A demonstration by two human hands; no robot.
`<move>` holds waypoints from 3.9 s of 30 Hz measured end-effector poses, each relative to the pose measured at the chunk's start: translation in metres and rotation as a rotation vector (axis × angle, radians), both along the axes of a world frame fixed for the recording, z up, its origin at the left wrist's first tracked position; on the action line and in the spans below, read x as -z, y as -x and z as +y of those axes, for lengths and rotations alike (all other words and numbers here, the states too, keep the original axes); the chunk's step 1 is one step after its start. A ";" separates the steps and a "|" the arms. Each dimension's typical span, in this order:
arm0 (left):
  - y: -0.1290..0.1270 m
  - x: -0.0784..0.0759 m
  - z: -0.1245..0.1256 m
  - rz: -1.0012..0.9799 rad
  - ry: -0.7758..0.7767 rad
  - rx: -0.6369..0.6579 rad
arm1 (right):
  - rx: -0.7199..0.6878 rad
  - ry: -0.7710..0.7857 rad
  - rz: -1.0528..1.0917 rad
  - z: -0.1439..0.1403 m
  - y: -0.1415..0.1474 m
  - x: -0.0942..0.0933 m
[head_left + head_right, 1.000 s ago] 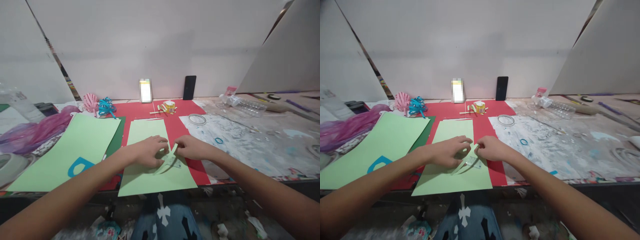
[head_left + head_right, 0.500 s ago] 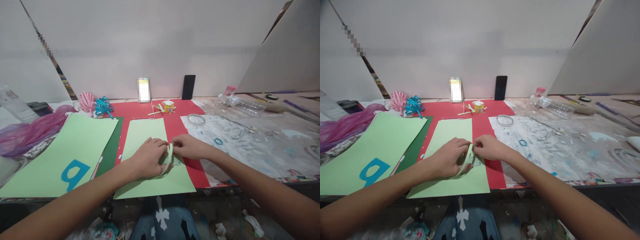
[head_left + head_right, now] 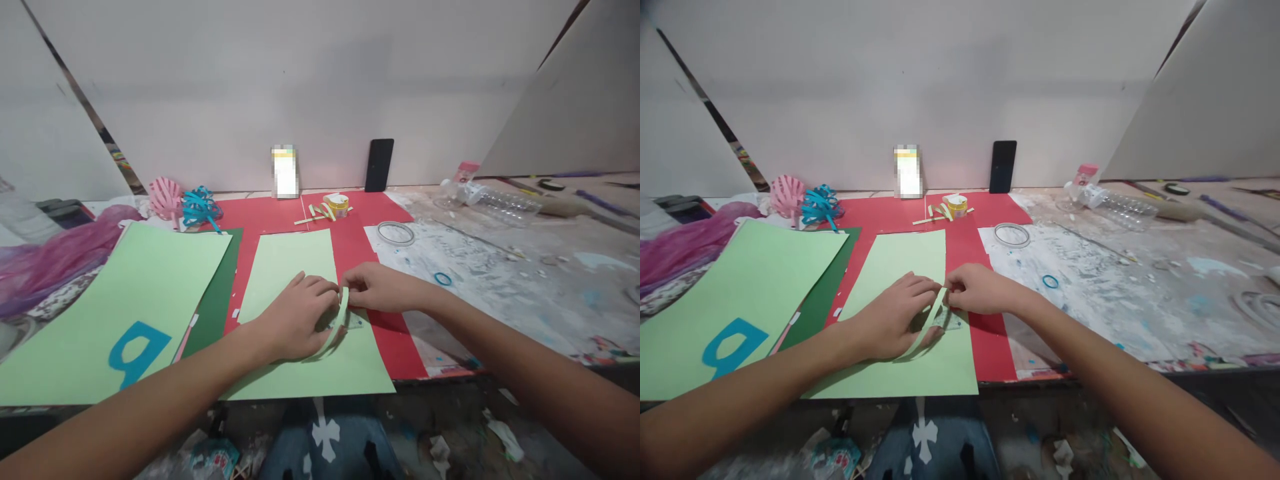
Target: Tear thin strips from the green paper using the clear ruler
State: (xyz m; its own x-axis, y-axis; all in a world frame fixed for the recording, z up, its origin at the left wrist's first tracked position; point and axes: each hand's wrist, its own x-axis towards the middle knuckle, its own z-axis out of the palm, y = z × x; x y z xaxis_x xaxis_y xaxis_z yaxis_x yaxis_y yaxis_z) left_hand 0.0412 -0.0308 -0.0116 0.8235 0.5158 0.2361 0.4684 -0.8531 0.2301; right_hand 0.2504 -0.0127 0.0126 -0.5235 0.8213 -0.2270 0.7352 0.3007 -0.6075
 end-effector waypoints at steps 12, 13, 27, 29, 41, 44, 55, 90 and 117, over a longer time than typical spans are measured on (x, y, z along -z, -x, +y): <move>0.002 0.000 0.003 -0.068 0.039 0.067 | -0.009 0.012 0.022 0.002 -0.002 0.002; 0.002 0.000 0.003 -0.074 0.042 0.072 | -0.011 0.012 0.027 0.002 -0.002 0.002; 0.004 -0.001 0.004 -0.095 0.038 0.086 | -0.014 -0.006 0.030 0.002 -0.003 0.003; 0.004 0.000 0.004 -0.108 0.037 0.082 | -0.019 -0.006 0.031 0.002 -0.003 0.003; 0.003 0.001 0.004 -0.150 0.062 0.034 | -0.150 0.045 0.077 0.000 -0.003 0.002; 0.003 -0.001 0.003 -0.120 0.053 0.036 | -0.163 0.055 0.093 0.000 -0.003 0.000; 0.005 0.000 0.004 -0.095 0.048 0.028 | -0.169 0.067 0.085 0.003 -0.003 0.000; 0.004 -0.006 0.002 -0.080 0.096 -0.009 | 0.003 -0.023 0.203 0.002 -0.037 -0.010; -0.054 -0.002 0.175 -0.300 0.363 -0.252 | 0.433 -0.269 0.107 0.188 -0.052 -0.016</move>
State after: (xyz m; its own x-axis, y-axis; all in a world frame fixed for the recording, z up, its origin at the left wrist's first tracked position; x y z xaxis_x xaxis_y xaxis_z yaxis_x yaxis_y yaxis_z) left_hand 0.0950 0.1443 -0.0093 0.5873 0.7813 0.2115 0.5169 -0.5631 0.6447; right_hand 0.3022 0.1752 0.0287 -0.1314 0.9896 0.0578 0.7650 0.1383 -0.6291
